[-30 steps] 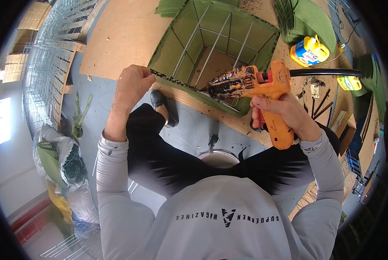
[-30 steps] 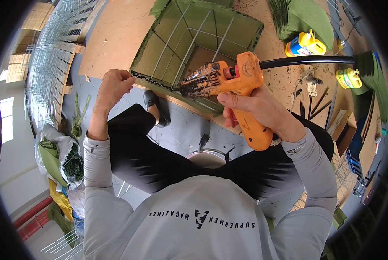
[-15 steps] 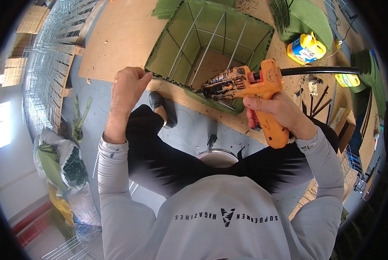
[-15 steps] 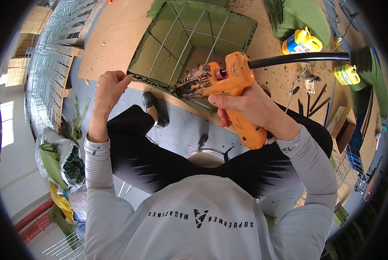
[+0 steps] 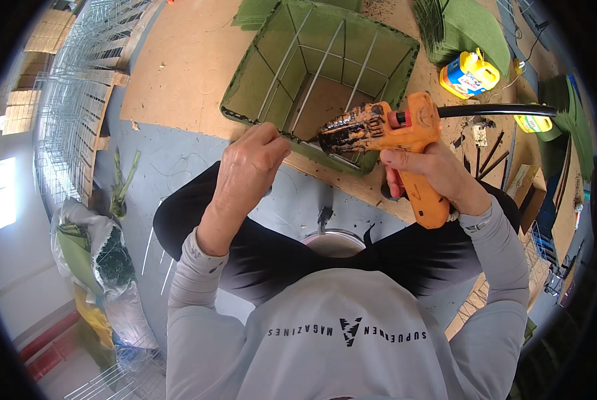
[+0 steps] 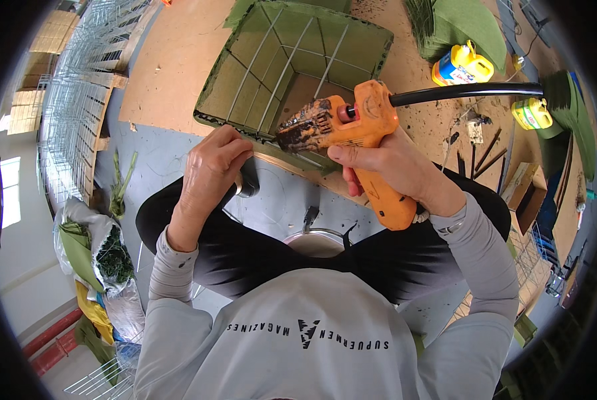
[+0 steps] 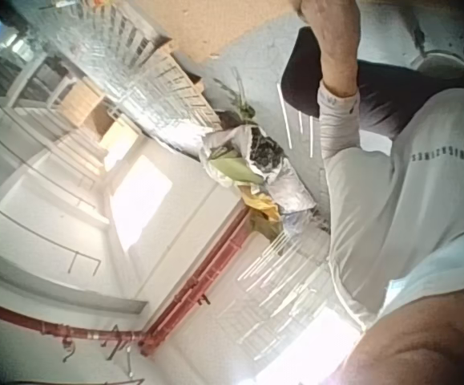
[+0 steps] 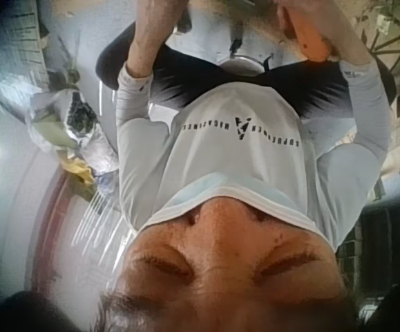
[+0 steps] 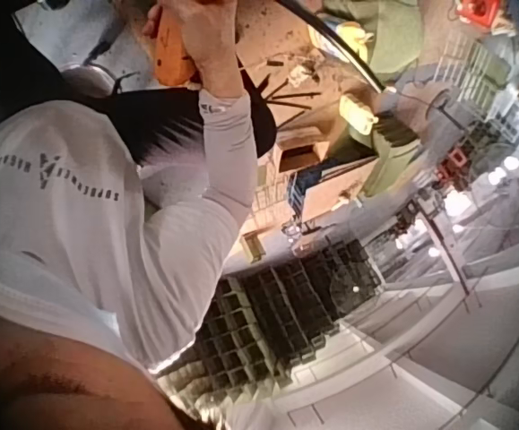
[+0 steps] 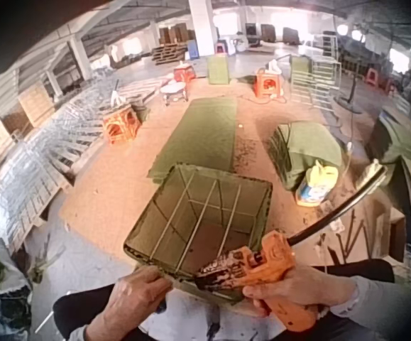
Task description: The recorder uses a hot glue gun to attach artificial turf pieces to a wire frame to create a planter or decorative box.
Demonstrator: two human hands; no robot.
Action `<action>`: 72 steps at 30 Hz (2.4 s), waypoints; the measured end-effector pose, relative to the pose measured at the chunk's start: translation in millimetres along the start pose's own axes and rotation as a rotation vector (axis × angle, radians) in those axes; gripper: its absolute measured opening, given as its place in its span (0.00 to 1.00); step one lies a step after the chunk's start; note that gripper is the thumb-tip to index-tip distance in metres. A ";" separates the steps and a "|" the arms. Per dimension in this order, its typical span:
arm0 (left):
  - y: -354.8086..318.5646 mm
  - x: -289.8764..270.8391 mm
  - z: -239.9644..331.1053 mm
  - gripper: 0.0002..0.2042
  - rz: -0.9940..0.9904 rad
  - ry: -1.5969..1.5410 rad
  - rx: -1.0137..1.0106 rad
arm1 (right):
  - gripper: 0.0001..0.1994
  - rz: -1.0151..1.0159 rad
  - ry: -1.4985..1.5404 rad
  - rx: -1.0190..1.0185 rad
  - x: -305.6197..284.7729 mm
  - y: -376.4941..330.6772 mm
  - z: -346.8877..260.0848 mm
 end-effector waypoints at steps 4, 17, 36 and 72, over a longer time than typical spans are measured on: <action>-0.2 3.7 1.8 0.05 0.043 0.049 0.036 | 0.13 0.004 0.025 -0.022 0.4 -2.3 1.5; 2.0 6.5 2.5 0.05 0.031 0.010 0.040 | 0.12 -0.007 -0.008 -0.017 2.6 -6.2 0.0; 5.8 10.8 8.1 0.05 0.038 0.016 0.091 | 0.13 0.033 -0.053 0.017 -6.2 -22.3 1.3; 0.6 18.3 17.0 0.06 0.076 0.024 0.143 | 0.11 0.080 0.051 -0.052 0.6 -33.4 10.8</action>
Point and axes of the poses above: each hand's wrist, its own y-axis towards the middle knuckle, its own x-axis out of the palm, z = x × y, the point moved 1 cm from there along y, towards the middle knuckle, and after that the axes turned 12 degrees about -x, right-handed, at the moved point
